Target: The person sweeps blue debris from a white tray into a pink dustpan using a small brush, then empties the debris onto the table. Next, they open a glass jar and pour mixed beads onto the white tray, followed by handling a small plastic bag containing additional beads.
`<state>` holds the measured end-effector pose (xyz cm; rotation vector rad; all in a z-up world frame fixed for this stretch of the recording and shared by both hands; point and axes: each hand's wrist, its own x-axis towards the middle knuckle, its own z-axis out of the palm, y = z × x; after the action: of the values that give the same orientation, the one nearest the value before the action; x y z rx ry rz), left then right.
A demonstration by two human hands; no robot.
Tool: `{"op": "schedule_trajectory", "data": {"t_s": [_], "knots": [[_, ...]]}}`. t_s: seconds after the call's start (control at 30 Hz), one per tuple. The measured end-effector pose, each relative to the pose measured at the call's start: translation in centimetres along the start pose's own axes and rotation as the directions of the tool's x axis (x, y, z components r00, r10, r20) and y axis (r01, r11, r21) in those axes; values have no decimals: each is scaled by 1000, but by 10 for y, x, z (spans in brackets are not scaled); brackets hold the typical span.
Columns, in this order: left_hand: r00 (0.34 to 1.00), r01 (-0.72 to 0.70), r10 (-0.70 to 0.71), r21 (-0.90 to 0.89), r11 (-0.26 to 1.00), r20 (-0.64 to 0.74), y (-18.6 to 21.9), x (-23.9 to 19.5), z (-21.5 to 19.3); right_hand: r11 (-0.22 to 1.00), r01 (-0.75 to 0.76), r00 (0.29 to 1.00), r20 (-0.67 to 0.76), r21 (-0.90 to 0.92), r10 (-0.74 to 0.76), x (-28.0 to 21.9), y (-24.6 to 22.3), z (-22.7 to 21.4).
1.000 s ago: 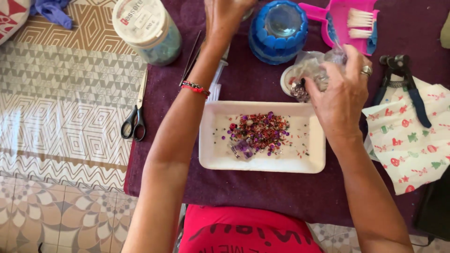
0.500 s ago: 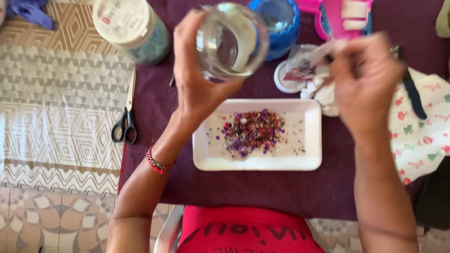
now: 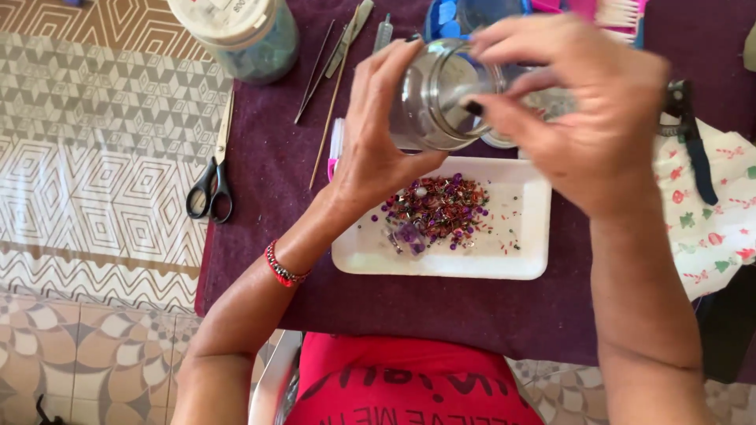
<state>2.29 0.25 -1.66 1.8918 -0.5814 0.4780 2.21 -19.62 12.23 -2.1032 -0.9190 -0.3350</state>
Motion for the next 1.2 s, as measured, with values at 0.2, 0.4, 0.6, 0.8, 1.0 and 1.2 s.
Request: {"op": "schedule_trajectory", "data": {"t_s": [0.2, 0.4, 0.6, 0.8, 1.0, 1.2], "knots": [[999, 51, -51, -55, 997, 8, 0, 2, 5, 954, -130, 988, -121, -269, 101, -44, 71, -35], [989, 150, -148, -97, 984, 27, -5, -1, 7, 655, -503, 718, 149, -564, 680, -46, 130, -4], [977, 207, -203, -67, 976, 63, 0, 3, 5, 910, -228, 948, 134, -345, 288, -60, 148, -23], [966, 230, -222, -45, 972, 132, -4, 5, 5, 945, -327, 937, -139, -27, 321, -49, 79, -39], [1000, 23, -22, -117, 993, 6, -11, -5, 5, 952, -164, 842, -466, 257, 271, -25, 39, 11], [959, -278, 239, 346, 896, 152, -5, 1, -15, 994, -30, 940, -336, 109, 66, -15, 37, 37]]}}
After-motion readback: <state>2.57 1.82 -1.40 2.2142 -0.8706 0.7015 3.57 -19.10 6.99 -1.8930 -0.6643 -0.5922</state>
